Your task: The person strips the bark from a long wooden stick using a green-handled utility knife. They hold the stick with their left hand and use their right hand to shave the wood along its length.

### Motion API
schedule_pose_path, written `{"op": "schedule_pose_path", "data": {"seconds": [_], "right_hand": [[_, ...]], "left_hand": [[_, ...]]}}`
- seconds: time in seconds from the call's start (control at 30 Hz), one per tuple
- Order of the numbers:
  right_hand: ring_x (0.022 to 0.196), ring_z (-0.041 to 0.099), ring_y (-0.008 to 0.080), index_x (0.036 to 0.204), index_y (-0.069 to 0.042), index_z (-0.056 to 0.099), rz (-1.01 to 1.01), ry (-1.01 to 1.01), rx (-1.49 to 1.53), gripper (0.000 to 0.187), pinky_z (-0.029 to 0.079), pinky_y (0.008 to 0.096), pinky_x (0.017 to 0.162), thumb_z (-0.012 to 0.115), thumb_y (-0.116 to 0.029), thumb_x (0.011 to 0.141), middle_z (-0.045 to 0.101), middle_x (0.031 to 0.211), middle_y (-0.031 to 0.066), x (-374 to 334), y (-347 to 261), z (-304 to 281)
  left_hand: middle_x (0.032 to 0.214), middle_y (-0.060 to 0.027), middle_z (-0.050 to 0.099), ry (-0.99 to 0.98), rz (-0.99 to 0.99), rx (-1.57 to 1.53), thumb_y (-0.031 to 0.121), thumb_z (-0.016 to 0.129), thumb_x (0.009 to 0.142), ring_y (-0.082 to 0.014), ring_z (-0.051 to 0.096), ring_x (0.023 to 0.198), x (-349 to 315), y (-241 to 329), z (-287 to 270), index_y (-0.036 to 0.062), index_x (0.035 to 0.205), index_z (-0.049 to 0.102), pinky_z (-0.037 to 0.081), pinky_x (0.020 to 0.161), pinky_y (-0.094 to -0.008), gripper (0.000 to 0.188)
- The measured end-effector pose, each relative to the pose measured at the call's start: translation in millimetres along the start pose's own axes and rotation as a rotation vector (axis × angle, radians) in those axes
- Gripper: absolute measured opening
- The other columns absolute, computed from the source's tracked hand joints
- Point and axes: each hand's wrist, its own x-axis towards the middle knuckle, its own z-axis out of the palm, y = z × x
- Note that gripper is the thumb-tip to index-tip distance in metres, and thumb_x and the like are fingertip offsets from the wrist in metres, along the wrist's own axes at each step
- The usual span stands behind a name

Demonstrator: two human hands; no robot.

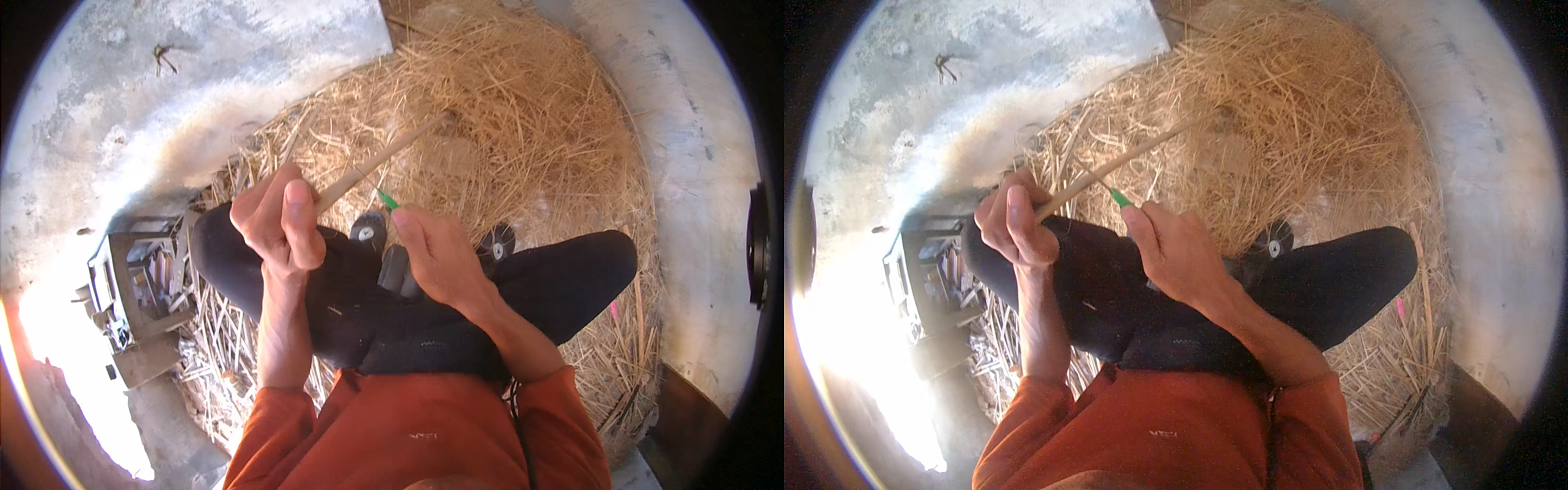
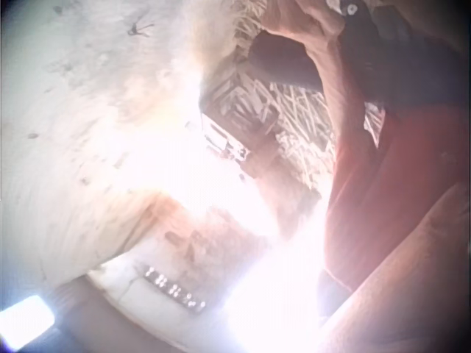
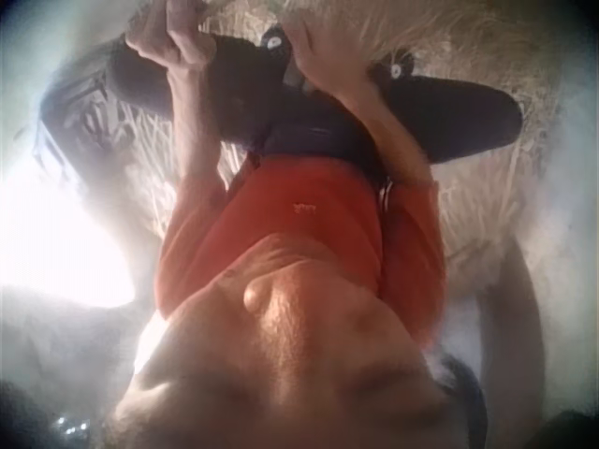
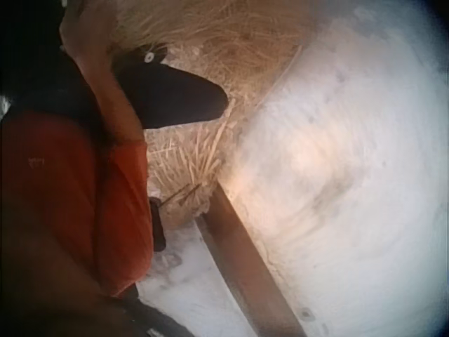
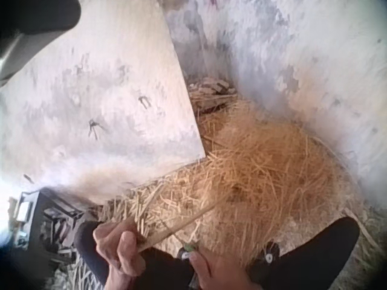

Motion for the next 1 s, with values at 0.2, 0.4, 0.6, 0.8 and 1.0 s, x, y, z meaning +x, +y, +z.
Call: {"op": "schedule_pose_path", "data": {"seconds": [0.2,0.4,0.6,0.8,1.0], "right_hand": [[0.057,0.054,0.0456,0.074,-0.001,0.054,-0.049,0.075,-0.102,0.037,0.041,0.0513,0.052,0.046,-0.030,0.095,0.053,0.059,0.0238,-5,20,20],[0.055,0.052,0.0433,0.077,0.002,0.055,-0.017,0.097,-0.234,0.032,0.039,0.0458,0.050,0.045,-0.023,0.095,0.049,0.058,0.0238,0,8,26],[0.052,0.055,0.0453,0.072,0.001,0.056,0.030,0.189,-0.249,0.039,0.043,0.0519,0.050,0.047,-0.030,0.094,0.053,0.055,0.0253,11,59,21],[0.057,0.055,0.0458,0.072,0.002,0.057,-0.053,0.193,-0.175,0.043,0.044,0.0525,0.055,0.043,-0.032,0.096,0.055,0.059,0.0253,9,39,31],[0.060,0.056,0.0469,0.072,0.002,0.057,0.003,0.139,-0.192,0.046,0.044,0.0525,0.057,0.042,-0.034,0.096,0.055,0.062,0.0267,18,28,21]], "left_hand": [[0.044,-0.0075,0.040,0.016,0.012,0.022,0.018,0.043,0.079,-0.0171,0.039,0.035,-5,1,0,0.0005,0.052,0.047,0.028,0.037,-0.0305,0.033],[0.044,-0.0072,0.045,0.042,-0.034,0.006,0.014,0.043,0.079,-0.0140,0.043,0.037,-1,-6,-2,-0.0020,0.055,0.051,0.032,0.039,-0.0284,0.030],[0.046,-0.0113,0.045,0.006,-0.033,0.150,0.014,0.034,0.084,-0.0179,0.041,0.036,2,1,0,-0.0030,0.053,0.042,0.032,0.038,-0.0301,0.036],[0.043,-0.0058,0.044,0.076,-0.091,0.004,0.014,0.043,0.082,-0.0122,0.042,0.038,1,3,6,-0.0020,0.057,0.051,0.030,0.039,-0.0278,0.030],[0.044,-0.0070,0.044,0.053,-0.056,0.036,0.015,0.043,0.082,-0.0139,0.043,0.037,0,-3,3,-0.0021,0.058,0.050,0.030,0.038,-0.0289,0.031]]}}
